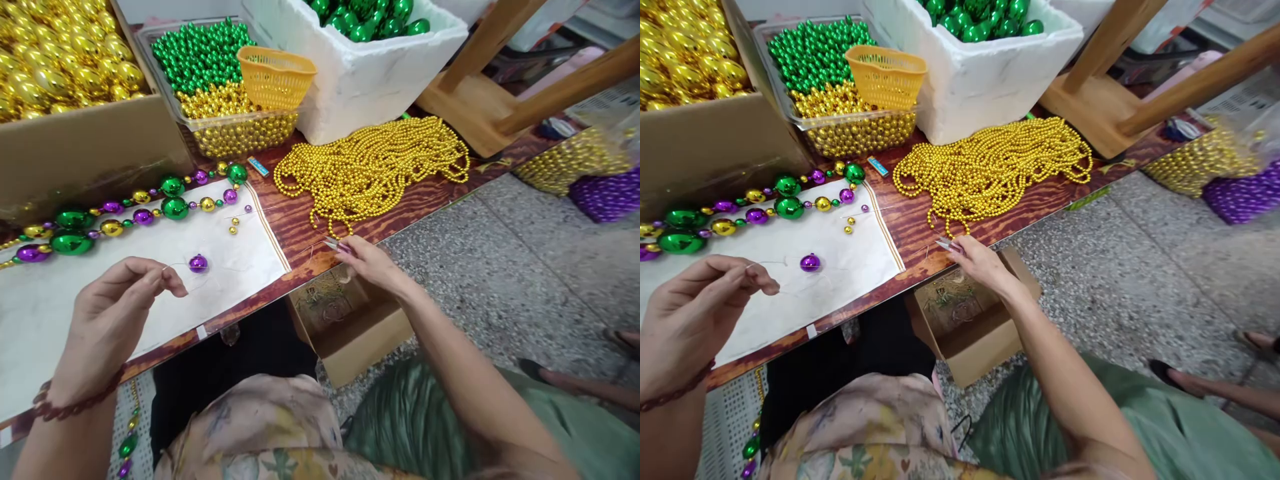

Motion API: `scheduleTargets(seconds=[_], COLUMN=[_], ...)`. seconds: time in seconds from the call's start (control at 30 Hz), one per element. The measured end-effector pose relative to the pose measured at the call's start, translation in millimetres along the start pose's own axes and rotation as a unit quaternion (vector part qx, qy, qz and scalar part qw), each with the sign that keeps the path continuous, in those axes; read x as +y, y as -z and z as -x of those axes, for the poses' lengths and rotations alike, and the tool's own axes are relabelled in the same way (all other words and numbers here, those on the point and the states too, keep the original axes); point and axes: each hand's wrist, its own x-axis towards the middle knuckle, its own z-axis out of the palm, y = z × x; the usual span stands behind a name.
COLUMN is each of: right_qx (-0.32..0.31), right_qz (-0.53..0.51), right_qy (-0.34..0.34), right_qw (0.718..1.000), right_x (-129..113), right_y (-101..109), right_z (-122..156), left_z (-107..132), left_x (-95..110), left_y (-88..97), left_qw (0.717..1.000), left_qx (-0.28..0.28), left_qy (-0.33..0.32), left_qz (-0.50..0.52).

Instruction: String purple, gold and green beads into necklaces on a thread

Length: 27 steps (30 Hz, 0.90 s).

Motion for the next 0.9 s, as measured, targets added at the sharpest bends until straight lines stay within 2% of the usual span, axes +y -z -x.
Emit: scheduleTargets(seconds=[0.07, 0.17, 0.3, 0.67, 0.9], right_qx=[0.012, 0.032, 0.015, -0.007, 0.015], right_qz=[0.077, 0.207, 0.287, 0.303, 0.283], right_qy=[-0.016, -0.017, -0.007, 0.021, 0.019], right_qw=[0.997, 0.978, 0.958, 0.953, 0.959], right_x=[-6.1, -17.8, -31.6, -44.7, -37.6], right_y=[0.0, 0.2, -2.3, -11.4, -27.1], right_z=[2.2, 3.5, 0.8, -5.2, 0.2], left_z=[1.2, 2.7, 4.2, 8.6, 10.5], left_x=[-1.0, -1.6, 0.2, 0.9, 0.9], left_y=[0.4, 0.9, 0.0, 4.0, 3.9], left_qw=[1.0, 1.0, 1.0, 0.999, 0.999], left_qx=[-0.001, -0.004, -0.008, -0.01, -0.011], left_qy=[0.003, 0.007, 0.003, 0.019, 0.027], left_qz=[-0.012, -0.021, -0.023, -0.035, -0.037])
